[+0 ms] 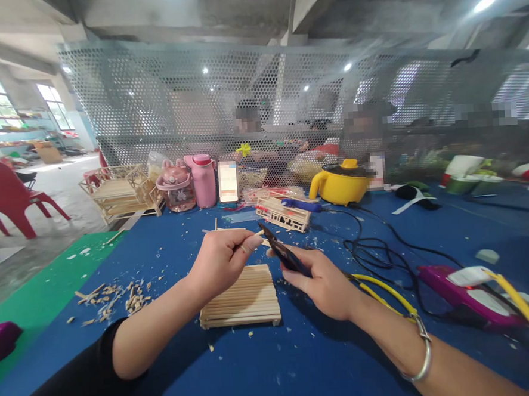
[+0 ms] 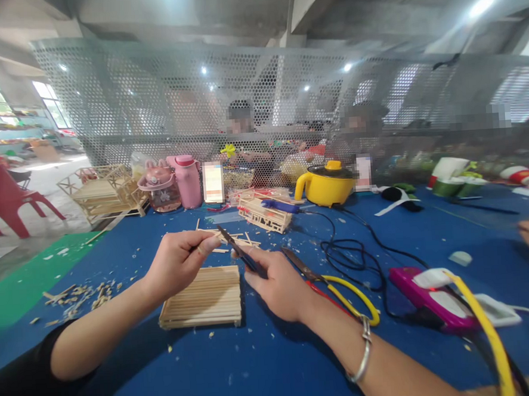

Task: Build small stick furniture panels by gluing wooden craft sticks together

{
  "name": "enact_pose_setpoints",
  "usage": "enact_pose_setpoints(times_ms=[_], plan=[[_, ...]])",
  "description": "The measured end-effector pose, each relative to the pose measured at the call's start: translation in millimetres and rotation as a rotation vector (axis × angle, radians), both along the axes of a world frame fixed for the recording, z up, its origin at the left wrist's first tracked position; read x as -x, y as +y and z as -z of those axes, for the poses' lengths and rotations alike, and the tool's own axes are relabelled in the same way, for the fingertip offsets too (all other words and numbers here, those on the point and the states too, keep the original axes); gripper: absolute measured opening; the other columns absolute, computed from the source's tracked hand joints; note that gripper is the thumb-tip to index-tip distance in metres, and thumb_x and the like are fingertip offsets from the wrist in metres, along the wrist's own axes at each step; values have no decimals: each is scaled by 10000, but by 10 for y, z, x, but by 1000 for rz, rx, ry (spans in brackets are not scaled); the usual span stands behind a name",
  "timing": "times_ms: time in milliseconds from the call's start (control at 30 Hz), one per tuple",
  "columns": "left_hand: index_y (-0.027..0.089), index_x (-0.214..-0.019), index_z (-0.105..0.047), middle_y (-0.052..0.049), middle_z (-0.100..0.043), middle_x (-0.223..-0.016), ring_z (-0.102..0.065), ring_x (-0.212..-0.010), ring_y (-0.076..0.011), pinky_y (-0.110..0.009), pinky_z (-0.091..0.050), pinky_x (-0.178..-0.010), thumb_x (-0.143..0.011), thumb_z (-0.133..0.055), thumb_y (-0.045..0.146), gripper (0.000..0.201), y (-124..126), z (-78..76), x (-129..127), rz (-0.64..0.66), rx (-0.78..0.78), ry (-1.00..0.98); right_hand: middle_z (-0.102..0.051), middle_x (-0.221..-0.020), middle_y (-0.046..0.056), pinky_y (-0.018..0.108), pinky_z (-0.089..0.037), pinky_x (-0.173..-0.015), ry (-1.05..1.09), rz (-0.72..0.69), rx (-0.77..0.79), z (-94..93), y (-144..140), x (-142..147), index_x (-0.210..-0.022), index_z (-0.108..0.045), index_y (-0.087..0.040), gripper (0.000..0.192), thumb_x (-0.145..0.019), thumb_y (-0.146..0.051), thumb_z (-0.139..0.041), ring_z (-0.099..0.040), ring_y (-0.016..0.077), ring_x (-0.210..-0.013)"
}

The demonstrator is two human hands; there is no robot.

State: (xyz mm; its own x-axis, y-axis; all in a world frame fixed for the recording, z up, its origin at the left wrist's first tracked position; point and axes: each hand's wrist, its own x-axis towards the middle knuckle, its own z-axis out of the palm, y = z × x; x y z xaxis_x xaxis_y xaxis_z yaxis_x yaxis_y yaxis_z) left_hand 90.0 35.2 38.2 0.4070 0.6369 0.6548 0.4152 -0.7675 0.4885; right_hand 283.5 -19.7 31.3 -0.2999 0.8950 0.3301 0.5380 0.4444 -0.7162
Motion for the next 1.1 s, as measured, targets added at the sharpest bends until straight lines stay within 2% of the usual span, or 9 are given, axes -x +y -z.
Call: enact_pose_setpoints(times_ms=[100, 200, 433, 567, 700, 833, 867, 1000, 1100], plan=[[146, -761, -697, 30, -488, -489, -393, -485, -90, -207, -322, -471, -888, -445, 387, 372, 45, 13, 29, -10, 13, 0, -543, -643, -25, 248, -459, -530, 207, -135, 245, -28, -8, -14, -1017, -620, -185, 240, -805, -229, -515, -507, 115, -536], [141, -737, -683, 34, -475, -497, -394, -486, -88, -209, -314, -468, -894, -430, 377, 379, 93, 17, 57, -20, 81, -4, -556, -708, -2, 258, -453, -532, 306, -148, 293, -40, 72, -126, -1075, -583, -168, 302, -792, -245, -510, -507, 117, -543], [169, -1049, -666, -55, -642, -831, -582, -808, -163, -286, -466, -732, -875, -377, 200, 339, 197, 13, 72, -57, 70, 96, -652, -1076, 113, 376, -454, -806, -566, 370, 61, 156, 361, -440, -1220, -558, -198, 551, -671, -150, -549, -609, 262, -956], [186, -1073, -658, -52, -634, -798, -577, -735, -158, -294, -475, -686, -849, -428, 183, 322, 265, 84, 84, -75, 65, 174, -609, -1148, 173, 530, -371, -905, -671, 431, 78, 339, 398, -414, -1291, -500, -191, 655, -652, -263, -625, -540, 349, -1090], [180, -1109, -633, -46, -676, -806, -590, -673, -148, -280, -475, -644, -827, -488, 205, 318, 308, 150, 102, -47, 112, 174, -547, -1253, 189, 623, -253, -977, -730, 440, 77, 287, 366, -413, -1304, -491, -189, 752, -617, -419, -692, -444, 407, -1200], [182, -1173, -594, -33, -705, -800, -619, -673, -144, -267, -482, -640, -815, -515, 186, 366, 257, 138, 72, 18, 151, 212, -628, -1162, 129, 487, -436, -866, -611, 458, -59, 29, 278, -334, -1147, -617, -202, 492, -787, -527, -532, -584, 321, -1036], [186, -1181, -589, -33, -710, -814, -629, -691, -148, -268, -486, -646, -811, -521, 173, 376, 229, 127, 55, 27, 140, 227, -661, -1106, 104, 447, -463, -829, -556, 433, -116, -28, 261, -282, -1142, -617, -215, 423, -849, -482, -468, -616, 284, -975], [200, -1172, -595, -45, -722, -887, -653, -772, -169, -285, -502, -694, -815, -528, 151, 367, 121, 72, 6, 16, 90, 243, -696, -1043, 57, 352, -476, -799, -514, 59, -232, -108, 277, -31, -1117, -622, -228, 294, -912, -314, -429, -637, 212, -939], [195, -1161, -601, -64, -713, -981, -647, -859, -181, -300, -501, -761, -822, -549, 199, 343, 92, 42, 92, 38, 63, 215, -709, -871, 52, 327, -476, -713, -542, 0, -286, -45, 353, 56, -950, -672, -197, 264, -919, -290, -427, -645, 196, -807]])
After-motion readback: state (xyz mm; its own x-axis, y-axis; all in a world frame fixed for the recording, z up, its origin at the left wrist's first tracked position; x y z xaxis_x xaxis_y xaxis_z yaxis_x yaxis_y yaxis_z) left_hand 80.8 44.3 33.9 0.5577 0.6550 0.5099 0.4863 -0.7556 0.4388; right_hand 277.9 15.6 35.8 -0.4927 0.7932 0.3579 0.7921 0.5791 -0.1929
